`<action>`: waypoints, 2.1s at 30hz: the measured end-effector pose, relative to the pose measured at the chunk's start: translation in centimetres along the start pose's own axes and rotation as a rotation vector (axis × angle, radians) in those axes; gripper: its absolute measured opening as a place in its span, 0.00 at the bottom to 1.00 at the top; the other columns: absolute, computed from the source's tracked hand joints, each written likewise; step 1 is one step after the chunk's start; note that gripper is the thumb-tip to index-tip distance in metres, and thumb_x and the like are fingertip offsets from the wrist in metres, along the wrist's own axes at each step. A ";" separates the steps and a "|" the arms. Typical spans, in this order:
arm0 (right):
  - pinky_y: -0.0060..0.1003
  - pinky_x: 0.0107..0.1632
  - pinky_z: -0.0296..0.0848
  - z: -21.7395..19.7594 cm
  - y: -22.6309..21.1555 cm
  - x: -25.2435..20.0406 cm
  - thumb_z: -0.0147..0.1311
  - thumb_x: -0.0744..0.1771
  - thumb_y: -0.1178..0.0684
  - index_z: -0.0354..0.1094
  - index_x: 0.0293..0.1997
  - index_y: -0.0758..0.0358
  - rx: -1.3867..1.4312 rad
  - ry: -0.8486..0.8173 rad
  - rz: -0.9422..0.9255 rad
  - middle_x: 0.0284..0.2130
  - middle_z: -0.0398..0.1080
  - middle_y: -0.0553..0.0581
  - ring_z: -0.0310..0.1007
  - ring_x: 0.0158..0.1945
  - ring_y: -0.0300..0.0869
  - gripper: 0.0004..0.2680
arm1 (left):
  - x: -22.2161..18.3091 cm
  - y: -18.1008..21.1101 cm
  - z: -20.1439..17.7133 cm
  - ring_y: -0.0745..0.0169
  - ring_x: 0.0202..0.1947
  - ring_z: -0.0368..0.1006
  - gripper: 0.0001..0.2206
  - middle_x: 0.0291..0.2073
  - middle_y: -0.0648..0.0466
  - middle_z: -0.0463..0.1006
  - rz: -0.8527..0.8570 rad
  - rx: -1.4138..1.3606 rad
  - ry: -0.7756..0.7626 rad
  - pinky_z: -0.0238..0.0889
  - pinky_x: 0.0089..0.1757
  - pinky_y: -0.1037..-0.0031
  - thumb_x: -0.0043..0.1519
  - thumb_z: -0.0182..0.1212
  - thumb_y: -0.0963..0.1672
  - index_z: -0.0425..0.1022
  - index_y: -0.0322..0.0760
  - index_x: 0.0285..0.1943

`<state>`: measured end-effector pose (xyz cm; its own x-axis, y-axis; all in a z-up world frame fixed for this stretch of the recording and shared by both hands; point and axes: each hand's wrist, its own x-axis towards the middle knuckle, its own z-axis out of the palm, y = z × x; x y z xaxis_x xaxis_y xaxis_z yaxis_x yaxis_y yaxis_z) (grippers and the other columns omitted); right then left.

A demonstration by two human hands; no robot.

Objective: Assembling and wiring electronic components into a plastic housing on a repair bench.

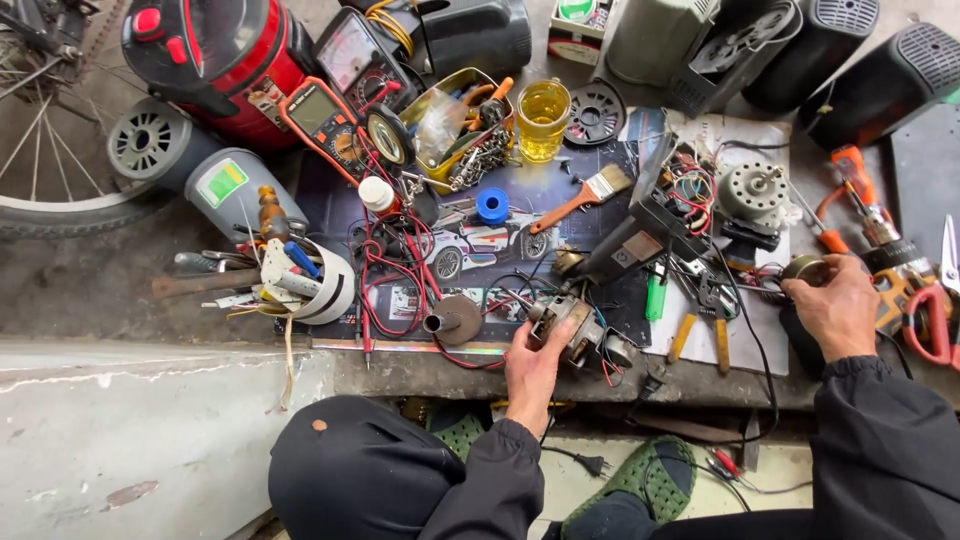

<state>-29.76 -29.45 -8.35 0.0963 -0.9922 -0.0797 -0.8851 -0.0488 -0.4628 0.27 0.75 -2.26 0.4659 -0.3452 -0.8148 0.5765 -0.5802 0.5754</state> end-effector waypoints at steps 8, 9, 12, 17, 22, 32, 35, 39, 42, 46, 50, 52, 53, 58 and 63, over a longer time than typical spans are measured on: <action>0.64 0.59 0.69 -2.6 -4.7 -2.0 0.60 0.72 0.50 0.58 0.83 0.72 -0.075 -0.062 0.043 0.52 0.72 0.78 0.71 0.56 0.69 0.28 | 0.1 -0.1 0.1 0.53 0.80 0.61 0.54 0.82 0.52 0.64 -0.015 0.017 0.014 0.59 0.72 0.57 0.45 0.70 0.64 0.62 0.54 0.85; 0.65 0.59 0.69 -3.5 -6.5 -2.8 0.58 0.73 0.50 0.59 0.80 0.76 -0.057 -0.045 0.031 0.60 0.70 0.81 0.69 0.60 0.68 0.25 | 0.3 -0.2 0.2 0.53 0.80 0.61 0.54 0.81 0.52 0.64 -0.003 0.015 0.021 0.59 0.72 0.57 0.45 0.70 0.65 0.63 0.54 0.85; 0.60 0.63 0.69 -5.1 -7.9 -3.3 0.60 0.74 0.50 0.65 0.79 0.76 -0.039 0.023 -0.084 0.62 0.74 0.81 0.74 0.62 0.68 0.24 | 0.7 -0.8 0.3 0.52 0.80 0.60 0.52 0.82 0.51 0.63 0.032 -0.005 0.011 0.58 0.72 0.55 0.47 0.70 0.64 0.64 0.51 0.84; 0.54 0.66 0.65 -9.1 -12.2 -7.3 0.60 0.74 0.46 0.71 0.76 0.71 -0.046 0.011 -0.122 0.64 0.75 0.74 0.72 0.66 0.60 0.22 | -0.5 -0.1 -0.3 0.49 0.80 0.57 0.52 0.81 0.48 0.60 0.043 0.033 -0.026 0.56 0.73 0.50 0.49 0.66 0.65 0.60 0.51 0.86; 0.48 0.67 0.64 -11.0 -15.0 -13.2 0.61 0.73 0.48 0.75 0.72 0.66 -0.006 -0.064 -0.125 0.62 0.77 0.68 0.75 0.63 0.55 0.19 | 1.2 -2.8 0.2 0.44 0.79 0.59 0.48 0.80 0.42 0.61 0.298 0.222 0.047 0.57 0.70 0.47 0.61 0.53 0.66 0.52 0.43 0.87; 0.59 0.66 0.75 1.9 -11.5 -23.3 0.64 0.70 0.50 0.76 0.70 0.59 0.339 -0.247 0.113 0.59 0.80 0.70 0.78 0.64 0.60 0.18 | 11.9 2.6 2.6 0.45 0.58 0.79 0.18 0.54 0.44 0.84 1.030 0.735 0.184 0.68 0.58 0.56 0.70 0.64 0.45 0.78 0.36 0.68; 0.54 0.65 0.77 3.0 -12.4 -23.9 0.65 0.69 0.50 0.73 0.72 0.56 0.383 -0.314 0.187 0.61 0.79 0.68 0.80 0.64 0.57 0.20 | 15.2 3.1 2.8 0.45 0.57 0.79 0.22 0.54 0.45 0.84 1.018 0.963 0.198 0.69 0.57 0.56 0.65 0.69 0.48 0.79 0.38 0.67; 0.49 0.66 0.79 5.3 -12.1 -23.0 0.67 0.68 0.47 0.73 0.72 0.52 0.409 -0.404 0.194 0.63 0.79 0.63 0.81 0.64 0.51 0.22 | 12.4 4.6 2.1 0.41 0.57 0.79 0.23 0.54 0.39 0.82 1.096 0.924 0.193 0.71 0.57 0.54 0.64 0.74 0.43 0.77 0.32 0.68; 0.49 0.65 0.80 4.8 -13.1 -22.7 0.65 0.68 0.49 0.72 0.73 0.50 0.434 -0.432 0.226 0.62 0.79 0.64 0.81 0.63 0.52 0.21 | 11.2 4.2 2.2 0.45 0.58 0.77 0.20 0.54 0.47 0.77 1.131 0.856 0.226 0.72 0.56 0.56 0.63 0.76 0.43 0.75 0.37 0.62; 0.52 0.61 0.83 4.8 -12.9 -22.3 0.62 0.70 0.49 0.72 0.72 0.57 0.438 -0.438 0.145 0.58 0.81 0.68 0.82 0.62 0.57 0.20 | 13.7 2.4 2.2 0.57 0.58 0.75 0.12 0.48 0.58 0.75 1.159 0.986 0.293 0.70 0.54 0.63 0.62 0.78 0.47 0.79 0.47 0.48; 0.54 0.57 0.85 5.3 -12.1 -22.1 0.61 0.71 0.49 0.74 0.69 0.60 0.378 -0.402 -0.003 0.55 0.82 0.68 0.84 0.58 0.59 0.18 | 14.2 2.5 2.2 0.50 0.61 0.74 0.18 0.56 0.50 0.79 1.212 1.001 0.379 0.70 0.55 0.60 0.57 0.81 0.48 0.84 0.44 0.54; 0.56 0.56 0.86 5.8 -11.5 -22.4 0.60 0.71 0.49 0.74 0.68 0.61 0.350 -0.375 -0.066 0.55 0.81 0.69 0.84 0.58 0.59 0.17 | 15.1 2.5 2.5 0.50 0.63 0.73 0.16 0.58 0.49 0.81 1.184 1.033 0.361 0.69 0.55 0.60 0.58 0.81 0.49 0.86 0.43 0.52; 0.53 0.58 0.82 6.3 -10.9 -22.5 0.58 0.72 0.49 0.70 0.69 0.60 0.304 -0.361 -0.149 0.59 0.79 0.63 0.83 0.58 0.55 0.17 | 15.8 2.4 2.7 0.46 0.64 0.72 0.17 0.61 0.48 0.81 1.174 1.067 0.372 0.69 0.55 0.55 0.58 0.81 0.50 0.87 0.43 0.53; 0.49 0.55 0.80 6.0 -10.0 -22.4 0.55 0.72 0.50 0.67 0.68 0.57 0.237 -0.342 -0.258 0.58 0.79 0.53 0.84 0.52 0.50 0.15 | 16.9 3.8 2.9 0.46 0.66 0.71 0.16 0.62 0.50 0.82 1.078 1.125 0.308 0.68 0.58 0.51 0.60 0.80 0.50 0.89 0.47 0.54; 0.54 0.49 0.80 3.9 -10.0 -22.4 0.53 0.73 0.46 0.65 0.64 0.55 0.107 -0.442 -0.194 0.58 0.78 0.56 0.85 0.45 0.55 0.13 | 16.6 5.3 0.8 0.49 0.63 0.75 0.14 0.58 0.52 0.84 1.102 1.138 0.170 0.69 0.60 0.54 0.60 0.78 0.51 0.90 0.46 0.49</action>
<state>-21.27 -6.26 -5.39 0.4589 -0.8209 -0.3399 -0.7825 -0.1923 -0.5922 10.51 -8.67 -12.81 0.4089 -0.9126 0.0077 -0.8222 -0.3647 0.4371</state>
